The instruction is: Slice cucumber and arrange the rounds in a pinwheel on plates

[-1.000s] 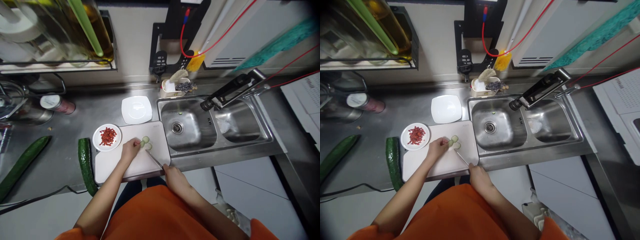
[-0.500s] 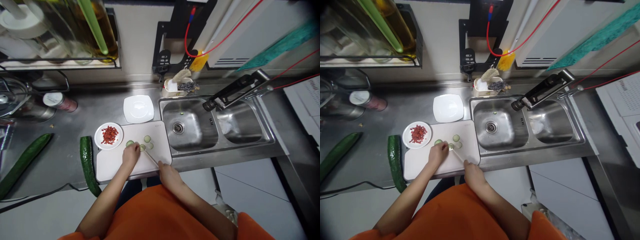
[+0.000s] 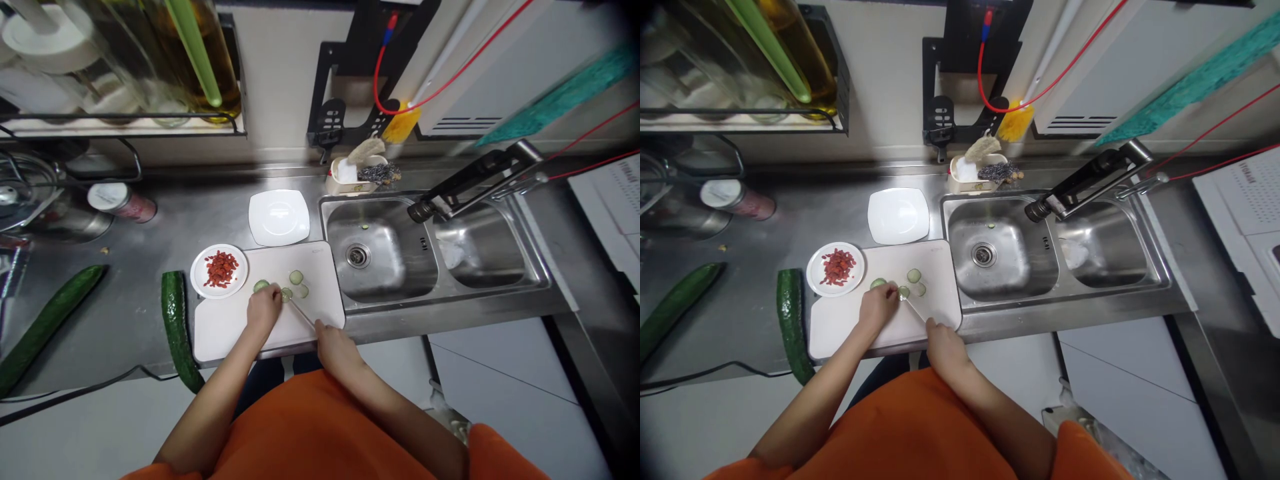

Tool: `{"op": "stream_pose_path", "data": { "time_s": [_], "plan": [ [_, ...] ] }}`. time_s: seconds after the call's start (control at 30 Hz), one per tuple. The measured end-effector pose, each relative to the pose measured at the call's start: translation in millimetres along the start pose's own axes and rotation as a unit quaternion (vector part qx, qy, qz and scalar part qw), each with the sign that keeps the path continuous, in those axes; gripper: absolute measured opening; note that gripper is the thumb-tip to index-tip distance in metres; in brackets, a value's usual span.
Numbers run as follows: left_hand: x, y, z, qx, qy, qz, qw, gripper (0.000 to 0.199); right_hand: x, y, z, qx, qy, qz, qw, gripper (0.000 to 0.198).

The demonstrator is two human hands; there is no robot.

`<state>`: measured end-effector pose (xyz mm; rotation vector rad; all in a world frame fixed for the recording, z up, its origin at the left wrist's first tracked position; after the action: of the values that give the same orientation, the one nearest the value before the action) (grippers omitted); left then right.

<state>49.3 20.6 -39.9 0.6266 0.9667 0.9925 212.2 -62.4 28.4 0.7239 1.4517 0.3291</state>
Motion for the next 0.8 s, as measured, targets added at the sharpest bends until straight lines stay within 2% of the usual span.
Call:
{"op": "stream_pose_path", "data": {
  "time_s": [0.27, 0.47, 0.6, 0.8],
  "plan": [
    [1.8, 0.6, 0.4, -0.013, 0.005, 0.004, 1.0, 0.019, 0.6, -2.7, -3.8, 0.017, -0.01, -0.021, 1.0, 0.042],
    [1.1, 1.9, 0.4, -0.055, -0.006, 0.017, 0.998, 0.014, -6.3, -2.0, 11.6, 0.016, -0.014, -0.044, 0.999, 0.04],
    [-4.3, 14.9, -7.9, -0.099, -0.002, 0.041, 0.994, 0.015, -11.0, 0.2, 21.4, 0.015, -0.017, -0.054, 0.998, 0.039],
    [-6.5, 40.4, -35.5, -0.096, 0.069, 0.078, 0.99, 0.017, -10.7, 0.5, 19.3, 0.012, -0.014, -0.044, 0.999, 0.037]
  ]
}}
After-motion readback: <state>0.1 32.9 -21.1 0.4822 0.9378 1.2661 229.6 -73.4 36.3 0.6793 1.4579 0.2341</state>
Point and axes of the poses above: each hand's wrist, its own x-axis towards the middle knuckle, its own y-axis out of the back of the hand, z = x × y, the point moved 1 cm from there along x, towards the middle knuckle, and after that the axes turned 11 degrees about -y, right-handed, at the moved point
